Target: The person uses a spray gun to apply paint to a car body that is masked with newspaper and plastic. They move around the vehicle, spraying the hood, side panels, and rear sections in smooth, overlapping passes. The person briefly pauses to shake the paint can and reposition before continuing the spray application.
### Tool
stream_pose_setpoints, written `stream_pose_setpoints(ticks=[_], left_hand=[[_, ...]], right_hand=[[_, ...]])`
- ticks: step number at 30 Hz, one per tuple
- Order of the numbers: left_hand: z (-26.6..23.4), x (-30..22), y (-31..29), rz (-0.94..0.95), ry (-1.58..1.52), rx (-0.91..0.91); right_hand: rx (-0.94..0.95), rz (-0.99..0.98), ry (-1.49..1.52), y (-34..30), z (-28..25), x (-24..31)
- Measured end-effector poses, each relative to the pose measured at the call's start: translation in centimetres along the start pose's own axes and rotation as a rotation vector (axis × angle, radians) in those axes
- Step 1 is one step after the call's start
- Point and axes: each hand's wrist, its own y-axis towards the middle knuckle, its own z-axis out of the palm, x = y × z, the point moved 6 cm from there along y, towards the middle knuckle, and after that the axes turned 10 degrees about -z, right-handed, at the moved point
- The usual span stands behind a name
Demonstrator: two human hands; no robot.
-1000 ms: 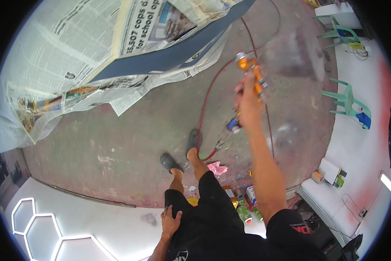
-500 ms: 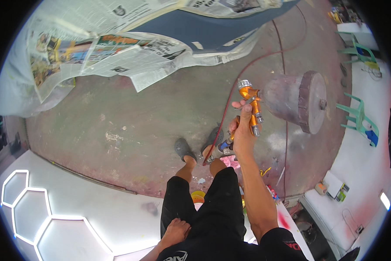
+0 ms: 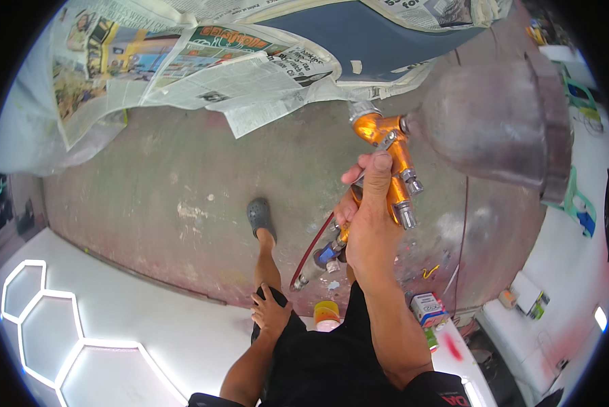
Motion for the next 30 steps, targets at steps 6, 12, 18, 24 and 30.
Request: stream_pose_setpoints(ticks=[6, 12, 18, 24, 30], left_hand=[[-3.7, 2.3, 5.3, 0.061, 0.017, -0.007], [-6.4, 3.9, 8.0, 0.101, 0.057, -0.035], [-7.6, 4.8, 9.3, 0.141, 0.069, -0.035], [-6.7, 5.3, 9.9, 0.161, 0.082, -0.062], [-6.4, 5.4, 10.0, 0.154, 0.070, -0.045]], right_hand=[[0.012, -0.024, -0.026, -0.6, 7.6, -0.3], [-0.109, -0.193, -0.009, 1.2, 11.7, -1.6], [-0.189, -0.180, 0.044, 2.2, 12.2, -4.2], [-0.066, -0.184, 0.126, 1.5, 14.3, -6.7], [-0.182, -0.141, 0.096, 1.4, 13.6, -7.6]])
